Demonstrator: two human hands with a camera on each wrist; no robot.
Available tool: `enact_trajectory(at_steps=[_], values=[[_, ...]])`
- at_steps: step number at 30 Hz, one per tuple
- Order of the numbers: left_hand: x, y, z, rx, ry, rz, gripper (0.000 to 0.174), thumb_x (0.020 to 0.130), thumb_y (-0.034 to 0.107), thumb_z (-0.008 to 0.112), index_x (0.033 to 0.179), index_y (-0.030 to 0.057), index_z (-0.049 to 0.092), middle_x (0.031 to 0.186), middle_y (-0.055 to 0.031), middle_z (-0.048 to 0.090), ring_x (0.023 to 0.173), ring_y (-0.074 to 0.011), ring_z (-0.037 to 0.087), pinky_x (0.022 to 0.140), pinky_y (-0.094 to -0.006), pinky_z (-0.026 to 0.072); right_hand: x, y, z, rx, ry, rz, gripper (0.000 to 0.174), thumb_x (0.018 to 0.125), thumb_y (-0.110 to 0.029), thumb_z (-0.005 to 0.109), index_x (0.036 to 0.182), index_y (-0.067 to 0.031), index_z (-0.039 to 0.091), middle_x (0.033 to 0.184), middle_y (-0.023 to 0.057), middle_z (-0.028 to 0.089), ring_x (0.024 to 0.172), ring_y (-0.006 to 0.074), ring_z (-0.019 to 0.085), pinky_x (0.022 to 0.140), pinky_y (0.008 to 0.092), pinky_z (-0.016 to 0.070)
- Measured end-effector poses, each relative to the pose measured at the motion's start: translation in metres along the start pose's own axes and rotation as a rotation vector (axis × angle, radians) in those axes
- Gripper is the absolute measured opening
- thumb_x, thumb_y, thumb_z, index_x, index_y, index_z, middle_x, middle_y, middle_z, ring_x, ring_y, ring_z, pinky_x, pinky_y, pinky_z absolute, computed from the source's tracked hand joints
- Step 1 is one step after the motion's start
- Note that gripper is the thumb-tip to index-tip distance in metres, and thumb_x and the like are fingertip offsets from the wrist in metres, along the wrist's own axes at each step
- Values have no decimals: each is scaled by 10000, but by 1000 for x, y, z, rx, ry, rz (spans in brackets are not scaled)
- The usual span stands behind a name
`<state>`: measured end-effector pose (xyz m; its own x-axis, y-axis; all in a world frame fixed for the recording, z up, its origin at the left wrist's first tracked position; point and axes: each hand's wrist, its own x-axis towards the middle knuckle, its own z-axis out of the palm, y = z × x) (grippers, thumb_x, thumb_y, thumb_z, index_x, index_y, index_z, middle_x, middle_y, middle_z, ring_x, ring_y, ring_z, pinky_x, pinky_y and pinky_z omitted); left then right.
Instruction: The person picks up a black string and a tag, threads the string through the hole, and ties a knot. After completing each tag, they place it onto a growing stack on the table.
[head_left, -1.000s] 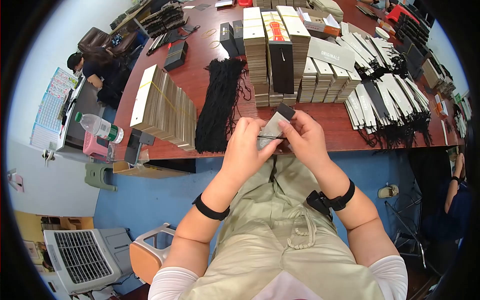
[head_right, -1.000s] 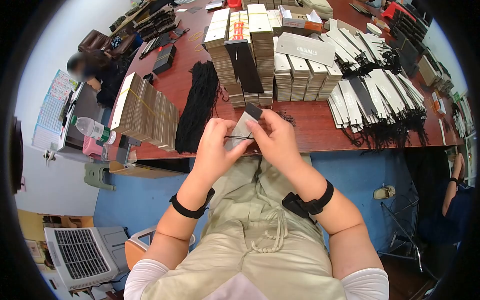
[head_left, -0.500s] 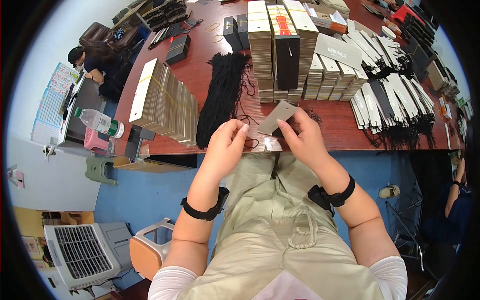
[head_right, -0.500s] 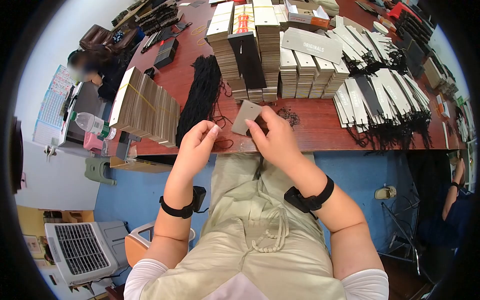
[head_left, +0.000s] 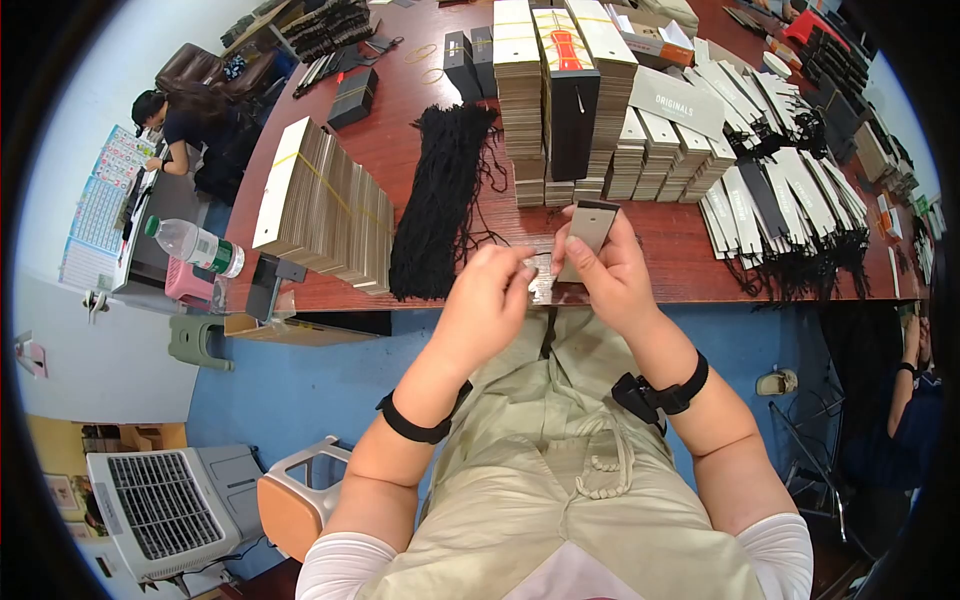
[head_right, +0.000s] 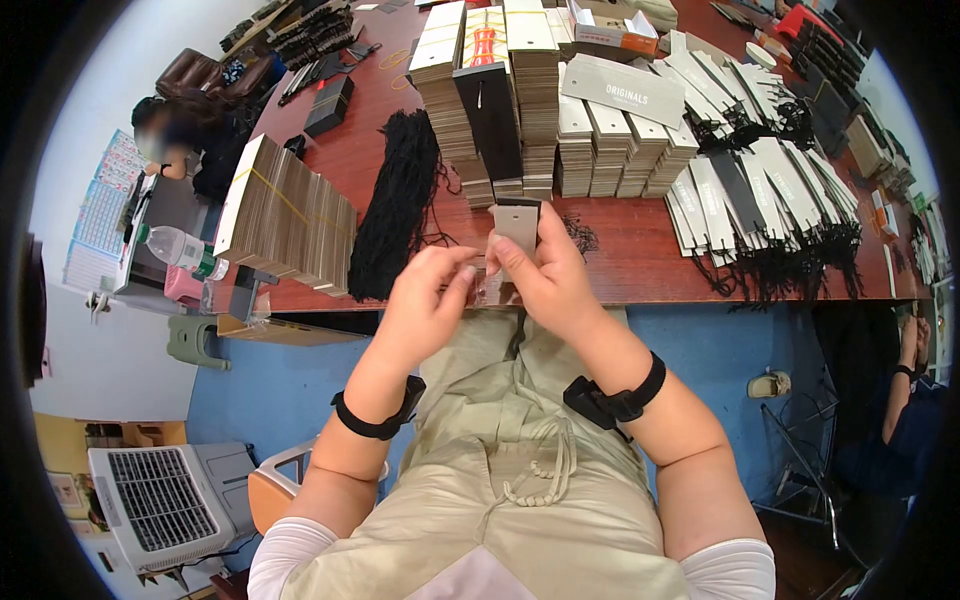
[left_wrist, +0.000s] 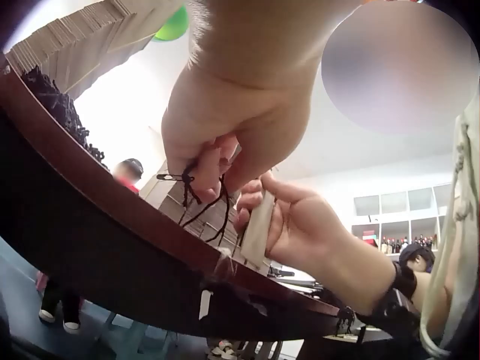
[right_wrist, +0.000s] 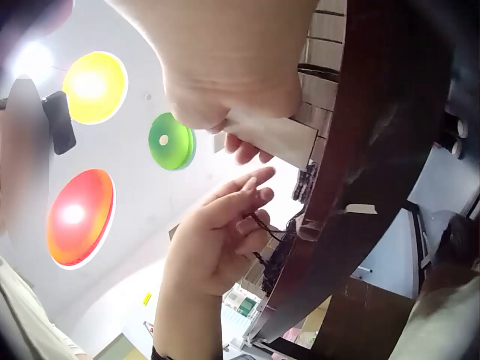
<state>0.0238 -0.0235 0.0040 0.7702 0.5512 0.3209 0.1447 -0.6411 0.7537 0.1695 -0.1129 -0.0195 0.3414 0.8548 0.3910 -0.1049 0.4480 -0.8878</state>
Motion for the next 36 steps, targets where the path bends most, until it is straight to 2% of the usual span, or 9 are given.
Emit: enact_trajectory(at_steps=[1, 2, 6, 9, 13, 19, 22, 29, 36], values=[[2, 2, -5, -55, 17, -49, 185, 830, 49, 557, 1006, -1, 582, 830, -148, 557, 712, -274, 573, 634, -342, 468, -1, 2, -1, 2, -1, 23, 183, 946, -99, 433, 1106, -9, 420, 895, 69, 570, 789, 111, 553, 724, 258, 466], [4, 3, -11, -37, 15, -17, 165, 859, 45, 533, 1010, -3, 577, 784, -78, 554, 659, -163, 561, 589, -269, 455, -3, 6, -1, -6, 9, 67, 170, 945, -104, 442, 1085, -8, 435, 883, 63, 571, 776, 110, 553, 715, 256, 467], [8, 16, -25, -744, -21, -356, 157, 898, 85, 518, 1035, 19, 558, 811, 1, 529, 572, -15, 363, 493, -168, 284, -7, 11, 0, -2, 24, 146, 166, 930, -103, 483, 1066, -9, 471, 864, 44, 576, 746, 109, 561, 682, 254, 475], [15, 21, -33, -1066, -25, -324, 142, 890, 70, 517, 1020, 23, 551, 804, -5, 534, 565, -21, 366, 493, -175, 293, -5, 2, -1, 85, 31, 181, 241, 885, -82, 558, 1098, -7, 474, 881, 39, 585, 758, 113, 577, 674, 255, 485], [21, 38, -36, -1165, 40, -339, 142, 885, 64, 518, 1011, 2, 537, 735, 26, 461, 550, -18, 324, 474, -178, 260, 4, -29, 19, 105, 52, 243, 398, 786, -41, 680, 1125, -5, 474, 902, 42, 592, 723, 111, 583, 612, 255, 490], [18, 28, -41, -1139, -62, -274, 120, 884, 59, 506, 995, 26, 538, 842, -26, 542, 576, -18, 376, 497, -175, 297, 6, -31, 12, 168, 71, 457, 443, 718, -1, 726, 1099, -8, 500, 898, 70, 615, 672, 106, 578, 524, 243, 475], [15, 30, -43, -869, -69, -326, 134, 899, 90, 512, 997, 6, 551, 859, -29, 563, 636, -27, 436, 532, -180, 339, 11, -50, 7, 51, 90, 377, 415, 711, 10, 722, 1072, -4, 518, 842, 67, 629, 684, 105, 584, 559, 244, 477], [14, 19, -19, -357, -96, 26, 189, 918, 141, 510, 915, -26, 597, 727, -24, 540, 631, -101, 494, 587, -245, 423, 30, -72, 5, -245, 91, 148, 301, 725, 4, 684, 999, 1, 562, 807, 55, 640, 745, 88, 601, 655, 237, 480], [21, 27, -32, -580, -94, -166, 196, 933, 158, 493, 875, -5, 584, 701, 14, 507, 646, -54, 429, 577, -219, 386, 43, -78, 14, -228, 146, 103, 243, 728, -21, 685, 939, 5, 568, 793, 47, 636, 707, 91, 604, 619, 240, 485]])
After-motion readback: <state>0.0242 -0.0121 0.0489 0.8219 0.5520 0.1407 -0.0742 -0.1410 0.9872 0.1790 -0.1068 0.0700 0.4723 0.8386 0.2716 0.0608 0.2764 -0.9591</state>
